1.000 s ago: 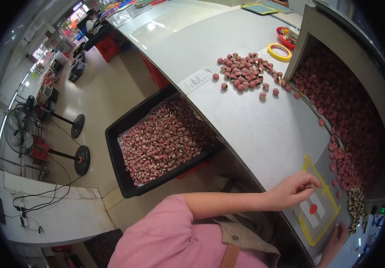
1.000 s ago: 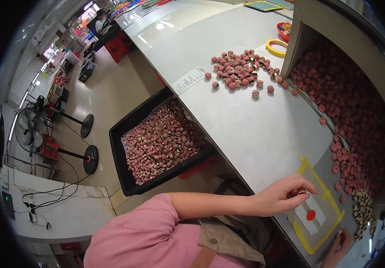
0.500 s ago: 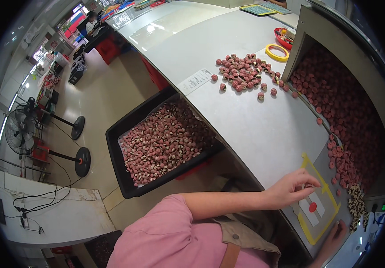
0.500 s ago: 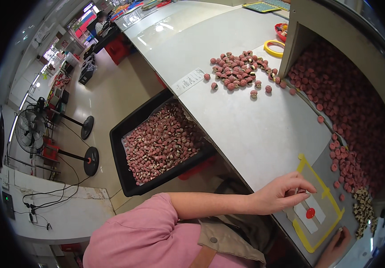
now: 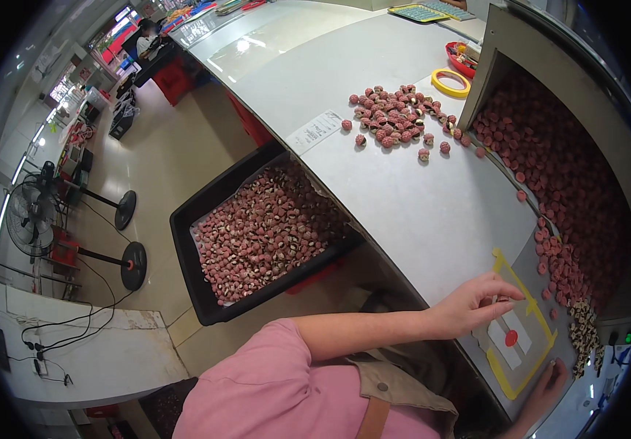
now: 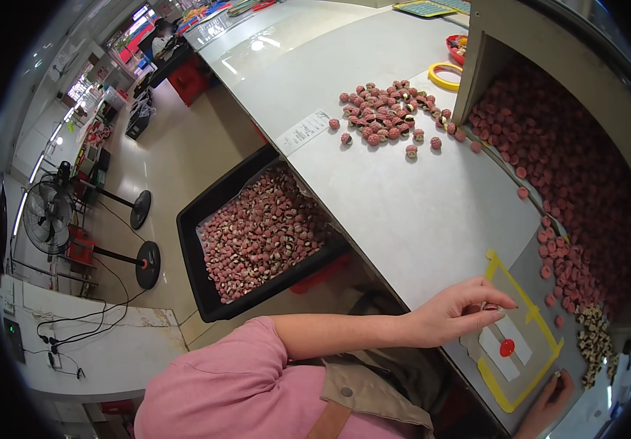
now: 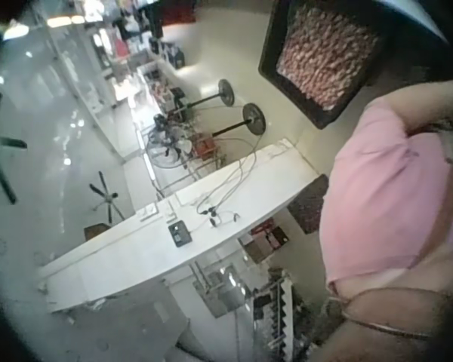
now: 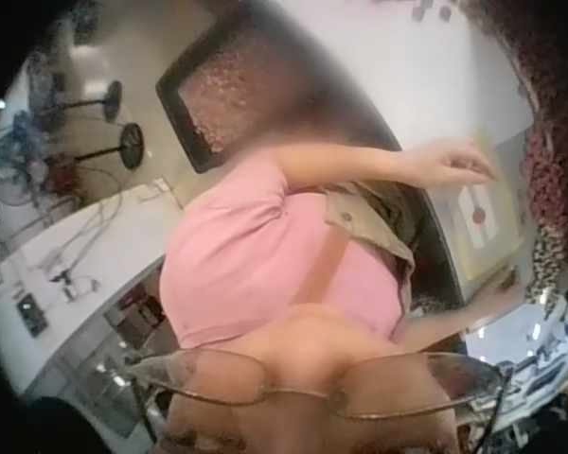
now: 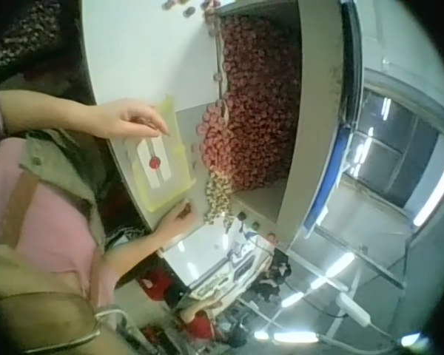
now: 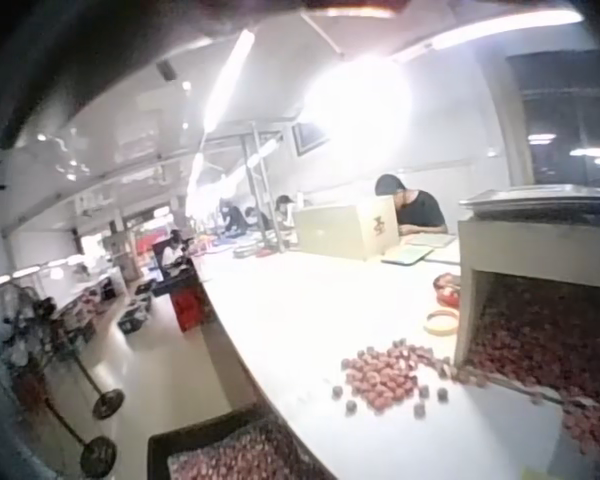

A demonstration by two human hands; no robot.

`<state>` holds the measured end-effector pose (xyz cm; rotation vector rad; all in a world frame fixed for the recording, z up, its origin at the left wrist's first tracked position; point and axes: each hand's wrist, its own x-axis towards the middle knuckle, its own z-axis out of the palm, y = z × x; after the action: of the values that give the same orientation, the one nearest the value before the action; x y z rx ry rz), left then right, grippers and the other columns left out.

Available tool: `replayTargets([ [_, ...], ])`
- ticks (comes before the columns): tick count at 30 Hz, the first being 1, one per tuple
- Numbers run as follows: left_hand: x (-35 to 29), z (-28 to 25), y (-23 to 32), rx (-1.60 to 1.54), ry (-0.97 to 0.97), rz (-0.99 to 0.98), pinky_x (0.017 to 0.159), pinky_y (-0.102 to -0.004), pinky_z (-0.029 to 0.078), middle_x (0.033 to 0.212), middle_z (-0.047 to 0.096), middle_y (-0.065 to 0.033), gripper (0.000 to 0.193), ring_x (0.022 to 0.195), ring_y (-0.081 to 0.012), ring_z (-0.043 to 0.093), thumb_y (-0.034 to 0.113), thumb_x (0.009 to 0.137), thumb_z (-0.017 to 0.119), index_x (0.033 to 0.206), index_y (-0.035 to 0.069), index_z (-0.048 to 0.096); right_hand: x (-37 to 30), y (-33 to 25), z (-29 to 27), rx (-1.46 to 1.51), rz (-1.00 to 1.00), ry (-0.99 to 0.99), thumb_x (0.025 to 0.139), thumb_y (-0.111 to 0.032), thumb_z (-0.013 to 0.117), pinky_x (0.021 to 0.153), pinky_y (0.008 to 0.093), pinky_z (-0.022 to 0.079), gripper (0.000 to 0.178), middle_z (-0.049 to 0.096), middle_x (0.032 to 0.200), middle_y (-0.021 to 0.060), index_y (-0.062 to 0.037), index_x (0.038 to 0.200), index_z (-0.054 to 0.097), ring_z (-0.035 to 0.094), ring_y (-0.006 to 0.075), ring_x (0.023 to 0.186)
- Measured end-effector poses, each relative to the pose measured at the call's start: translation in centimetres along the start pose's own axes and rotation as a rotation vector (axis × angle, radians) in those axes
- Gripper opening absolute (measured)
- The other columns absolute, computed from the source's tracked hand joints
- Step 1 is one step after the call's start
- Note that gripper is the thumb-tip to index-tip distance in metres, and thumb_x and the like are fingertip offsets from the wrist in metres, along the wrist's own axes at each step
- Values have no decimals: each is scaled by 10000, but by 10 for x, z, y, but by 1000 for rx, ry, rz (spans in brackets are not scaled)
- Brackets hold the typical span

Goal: The person dispenses glue from a squeeze bottle onto a cap on the work surface. They then assemble small components by dipping inner pieces into the glue and pressing them into outer shells by hand.

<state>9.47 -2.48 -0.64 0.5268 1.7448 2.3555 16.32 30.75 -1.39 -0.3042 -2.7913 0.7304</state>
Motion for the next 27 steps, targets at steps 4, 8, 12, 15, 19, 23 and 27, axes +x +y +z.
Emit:
replayTargets([
  [4,-3,2,1,25,-6,48,713,-223,385,921,493,-24,241,823,-96,461,155,915,527,1131,60,576,-1,2,-1,48,0,4,940,-148,465,925,298,389,273,535,1095,135,25,1151,487,518,215,1021],
  [8,-4,-1,-5,23,17,78,711,-228,383,916,485,-18,245,824,-101,458,159,917,523,1135,61,574,5,22,9,81,4,-6,943,-159,467,917,297,397,277,539,1095,140,23,1151,487,528,217,1008],
  [12,-1,-1,-3,67,12,43,711,-228,383,916,483,-17,249,825,-101,457,158,918,520,1141,60,571,1,-62,-5,-60,-178,89,874,-253,581,662,408,476,353,611,848,266,93,942,592,581,355,709],
  [15,1,-5,-7,81,19,84,712,-228,382,921,482,-19,252,826,-100,457,160,919,518,1144,61,570,3,-70,-6,-102,-238,104,881,-271,572,664,398,477,386,602,819,264,110,938,580,569,368,702],
  [19,-3,-4,-11,39,14,83,712,-227,382,923,482,-18,254,824,-98,457,165,920,517,1147,63,571,-5,-77,-7,-126,-219,138,873,-259,578,653,391,477,383,594,804,276,121,918,581,564,375,693],
  [23,-7,-5,-12,58,2,49,709,-229,386,929,485,-17,256,827,-99,461,162,922,513,1152,65,572,-9,-83,-7,-95,-238,153,863,-238,590,658,389,481,358,598,830,278,117,913,586,574,373,713],
  [27,-7,-4,-7,32,-25,83,704,-231,388,926,487,-18,257,825,-100,463,161,924,511,1154,66,571,-9,-83,-12,-156,-129,84,862,-231,591,681,389,486,353,600,866,282,117,922,588,584,372,751],
])
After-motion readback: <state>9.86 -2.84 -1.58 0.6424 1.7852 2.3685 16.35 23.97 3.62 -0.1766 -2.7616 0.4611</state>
